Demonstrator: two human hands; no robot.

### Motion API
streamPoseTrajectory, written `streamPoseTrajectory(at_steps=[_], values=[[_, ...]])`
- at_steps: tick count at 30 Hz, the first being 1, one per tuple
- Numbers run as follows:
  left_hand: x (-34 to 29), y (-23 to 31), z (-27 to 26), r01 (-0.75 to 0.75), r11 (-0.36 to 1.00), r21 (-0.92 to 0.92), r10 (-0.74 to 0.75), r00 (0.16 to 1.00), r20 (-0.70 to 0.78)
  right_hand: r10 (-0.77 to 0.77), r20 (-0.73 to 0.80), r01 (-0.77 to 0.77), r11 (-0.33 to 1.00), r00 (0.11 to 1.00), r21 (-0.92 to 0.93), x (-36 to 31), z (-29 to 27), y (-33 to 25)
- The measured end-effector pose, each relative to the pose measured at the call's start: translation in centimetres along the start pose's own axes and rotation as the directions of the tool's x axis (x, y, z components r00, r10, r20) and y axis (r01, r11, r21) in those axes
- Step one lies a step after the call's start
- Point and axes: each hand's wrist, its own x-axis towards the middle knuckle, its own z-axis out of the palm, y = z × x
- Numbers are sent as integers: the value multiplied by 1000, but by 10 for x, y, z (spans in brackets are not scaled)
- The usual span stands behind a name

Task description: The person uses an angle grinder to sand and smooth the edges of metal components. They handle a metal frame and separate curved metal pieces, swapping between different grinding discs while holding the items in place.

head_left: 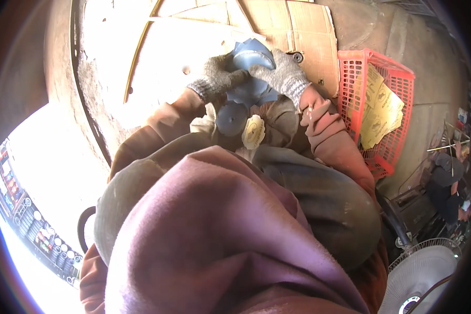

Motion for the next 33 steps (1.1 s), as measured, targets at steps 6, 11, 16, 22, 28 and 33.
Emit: streamPoseTrajectory(at_steps=[6, 11, 16, 22, 28, 33], values=[[-9, 8, 6, -74, 972, 224, 135, 953, -271, 114, 47, -111, 992, 992, -63, 2, -6, -4], [-18, -10, 14, -509, 671, 539, 604, 797, 2, 34, 16, -34, 999, 999, -10, 4, -4, 7], [-12, -20, 15, -401, 561, 724, 610, 792, -34, 7, -198, 85, 888, 980, 452, 3, -25, 44], [-7, -18, 17, -374, 616, 693, 546, 837, -34, 119, -220, -205, 882, 968, -425, 3, -55, 73], [-6, -24, 12, -397, 630, 667, 531, 848, 3, 65, -81, -97, 861, 995, -499, 17, -54, 69], [-3, -26, 17, -377, 807, 456, 453, 889, -67, 91, -102, -127, 882, 991, -453, 17, -56, 67]])
